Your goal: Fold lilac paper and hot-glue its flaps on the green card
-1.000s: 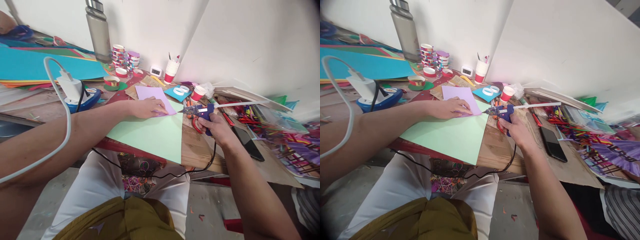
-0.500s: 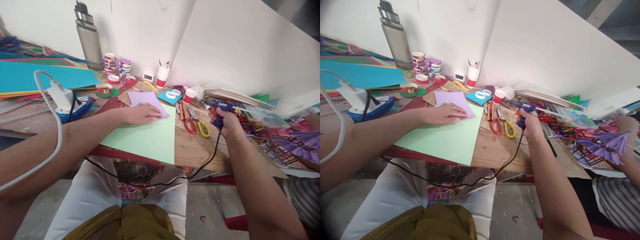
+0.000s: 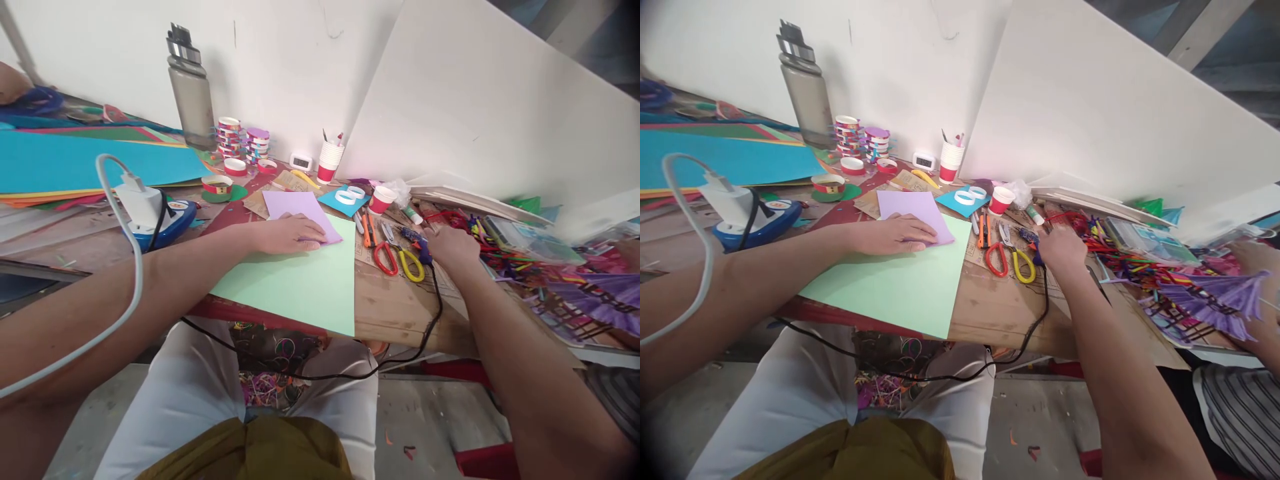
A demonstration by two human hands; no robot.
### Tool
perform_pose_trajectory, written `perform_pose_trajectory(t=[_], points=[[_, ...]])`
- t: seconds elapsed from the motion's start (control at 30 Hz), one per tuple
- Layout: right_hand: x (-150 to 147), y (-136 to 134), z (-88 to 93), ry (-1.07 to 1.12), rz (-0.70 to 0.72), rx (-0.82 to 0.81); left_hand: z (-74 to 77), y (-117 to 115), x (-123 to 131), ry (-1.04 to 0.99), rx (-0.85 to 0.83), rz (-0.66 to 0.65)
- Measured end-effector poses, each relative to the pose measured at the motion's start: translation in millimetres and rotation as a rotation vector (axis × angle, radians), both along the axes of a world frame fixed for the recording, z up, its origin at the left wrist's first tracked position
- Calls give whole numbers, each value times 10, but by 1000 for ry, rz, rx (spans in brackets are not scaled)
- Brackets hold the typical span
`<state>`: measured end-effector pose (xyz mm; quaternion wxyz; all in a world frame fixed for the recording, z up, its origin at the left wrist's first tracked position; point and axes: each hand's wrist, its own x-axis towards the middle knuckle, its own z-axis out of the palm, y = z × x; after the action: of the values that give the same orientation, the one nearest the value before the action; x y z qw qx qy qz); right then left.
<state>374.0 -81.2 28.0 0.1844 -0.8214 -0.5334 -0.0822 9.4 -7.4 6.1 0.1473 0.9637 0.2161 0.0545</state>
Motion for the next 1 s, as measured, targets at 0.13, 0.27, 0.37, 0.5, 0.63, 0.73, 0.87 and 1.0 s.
perform_pose_trajectory(t=[0.13, 0.27, 0.37, 0.5, 0.63, 0.73, 0.87, 1.0], points=[[-685, -20, -21, -51, 639, 39, 3, -13, -8, 5, 9, -9], [-1177, 15, -207, -109, 926, -135, 10, -45, -10, 35, 14, 4], [-1235, -3, -334, -154, 929, -271, 10, -54, -14, 52, 10, -4], [-1172, -60, -392, -199, 947, -278, 26, -37, -24, 67, -3, -5], [-1146, -90, -358, -172, 973, -297, 76, -20, -67, 70, -69, 3], [-1143, -101, -310, -113, 976, -211, 122, -25, -106, 32, -143, 16], [-1204, -121, -274, -98, 1016, -75, 149, -38, -124, -36, -134, 46], [-1290, -147, -307, -74, 1131, -222, 105, -10, -144, 10, -134, -4]])
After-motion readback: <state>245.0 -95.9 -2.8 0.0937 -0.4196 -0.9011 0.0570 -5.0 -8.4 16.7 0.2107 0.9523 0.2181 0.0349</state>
